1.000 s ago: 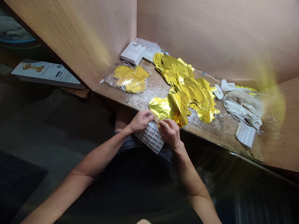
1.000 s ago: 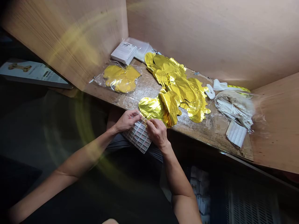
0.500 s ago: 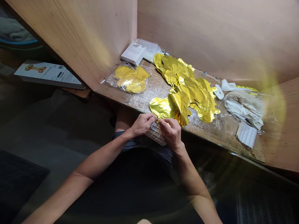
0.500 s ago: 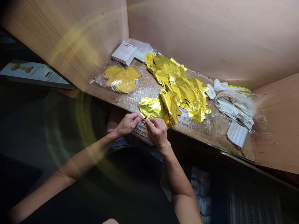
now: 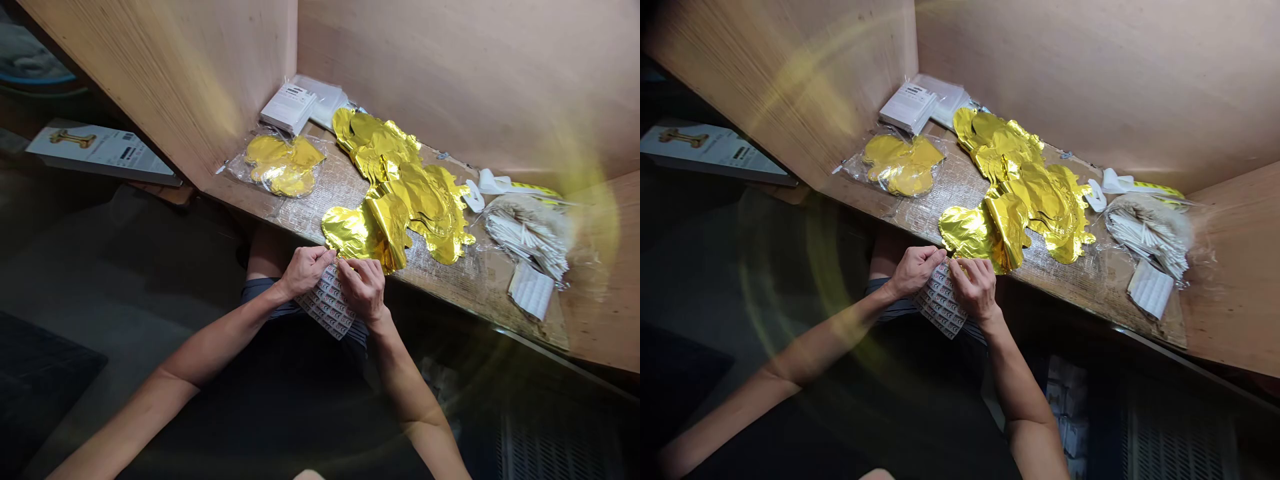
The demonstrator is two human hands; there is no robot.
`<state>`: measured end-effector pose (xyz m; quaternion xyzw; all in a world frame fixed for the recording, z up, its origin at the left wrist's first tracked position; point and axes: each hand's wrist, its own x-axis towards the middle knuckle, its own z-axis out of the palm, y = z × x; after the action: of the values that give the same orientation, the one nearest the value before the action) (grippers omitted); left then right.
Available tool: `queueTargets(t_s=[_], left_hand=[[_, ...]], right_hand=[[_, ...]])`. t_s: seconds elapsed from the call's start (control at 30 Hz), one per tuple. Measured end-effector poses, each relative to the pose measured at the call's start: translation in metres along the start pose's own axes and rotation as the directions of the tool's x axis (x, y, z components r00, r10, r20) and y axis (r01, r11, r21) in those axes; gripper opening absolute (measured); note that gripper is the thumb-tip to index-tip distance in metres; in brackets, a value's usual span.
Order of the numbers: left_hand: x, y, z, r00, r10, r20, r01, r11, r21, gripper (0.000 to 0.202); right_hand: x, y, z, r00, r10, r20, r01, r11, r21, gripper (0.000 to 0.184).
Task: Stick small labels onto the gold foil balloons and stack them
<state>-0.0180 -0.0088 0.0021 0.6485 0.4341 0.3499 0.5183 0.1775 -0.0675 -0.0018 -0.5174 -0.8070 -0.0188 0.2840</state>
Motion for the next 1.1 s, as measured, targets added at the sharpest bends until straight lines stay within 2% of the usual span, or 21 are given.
queueTargets(t_s=[0.17, 0.37, 0.43, 0.5, 0.57, 0.6, 0.67, 0.73, 0.8, 0.9, 0.97, 1.03, 1.1], left_hand=[[0.0, 0.0, -0.001, 0.999, 0.028, 0.041, -0.029, 1.0, 0.007, 0.052], [-0.003, -0.003, 0.0, 1.0, -0.011, 0.023, 0.01, 1.0, 0.014, 0.054], [-0.003, -0.008, -0.002, 1.0, -0.011, 0.01, 0.01, 0.998, 0.061, 0.054], [-0.001, -0.014, -0.006, 0.997, 0.077, 0.02, -0.079, 0.985, 0.154, 0.05], [0.005, -0.021, -0.011, 0.963, 0.247, 0.104, -0.267, 0.92, 0.288, 0.042], [0.01, -0.024, -0.014, 0.929, 0.326, 0.174, -0.368, 0.859, 0.356, 0.038], [0.019, -0.032, -0.019, 0.858, 0.399, 0.322, -0.511, 0.722, 0.467, 0.034], [0.026, -0.038, -0.021, 0.824, 0.387, 0.414, -0.564, 0.628, 0.536, 0.032], [0.03, -0.042, -0.021, 0.818, 0.373, 0.439, -0.574, 0.584, 0.574, 0.03], [0.03, -0.046, -0.018, 0.826, 0.368, 0.426, -0.563, 0.571, 0.598, 0.03], [0.03, -0.048, -0.018, 0.828, 0.368, 0.424, -0.56, 0.581, 0.591, 0.03], [0.031, -0.049, -0.019, 0.828, 0.367, 0.424, -0.559, 0.605, 0.568, 0.03], [0.034, -0.049, -0.023, 0.83, 0.363, 0.424, -0.552, 0.648, 0.525, 0.031]], right_hand=[[0.004, -0.001, 0.004, 0.994, 0.097, -0.058, -0.094, 0.993, 0.065, 0.031], [-0.001, -0.005, 0.002, 1.0, 0.019, -0.009, -0.018, 0.998, 0.064, 0.021], [-0.001, -0.001, -0.002, 0.995, 0.097, -0.037, -0.092, 0.989, 0.116, 0.014], [0.003, 0.01, -0.006, 0.946, 0.309, -0.096, -0.286, 0.937, 0.2, 0.018], [0.013, 0.023, -0.01, 0.854, 0.517, -0.062, -0.486, 0.835, 0.258, 0.025], [0.019, 0.029, -0.011, 0.822, 0.569, -0.002, -0.549, 0.794, 0.263, 0.026], [0.032, 0.035, -0.009, 0.804, 0.578, 0.141, -0.595, 0.772, 0.223, 0.027], [0.041, 0.033, -0.004, 0.803, 0.551, 0.227, -0.58, 0.809, 0.09, 0.027], [0.044, 0.027, 0.001, 0.8, 0.545, 0.25, -0.529, 0.838, -0.134, 0.028], [0.037, 0.025, 0.003, 0.792, 0.58, 0.19, -0.472, 0.78, -0.411, 0.031], [0.031, 0.032, 0.001, 0.806, 0.575, 0.144, -0.471, 0.768, -0.434, 0.033], [0.027, 0.042, -0.001, 0.847, 0.507, 0.157, -0.43, 0.829, -0.358, 0.032], [0.028, 0.053, 0.0, 0.889, 0.4, 0.221, -0.355, 0.909, -0.217, 0.032]])
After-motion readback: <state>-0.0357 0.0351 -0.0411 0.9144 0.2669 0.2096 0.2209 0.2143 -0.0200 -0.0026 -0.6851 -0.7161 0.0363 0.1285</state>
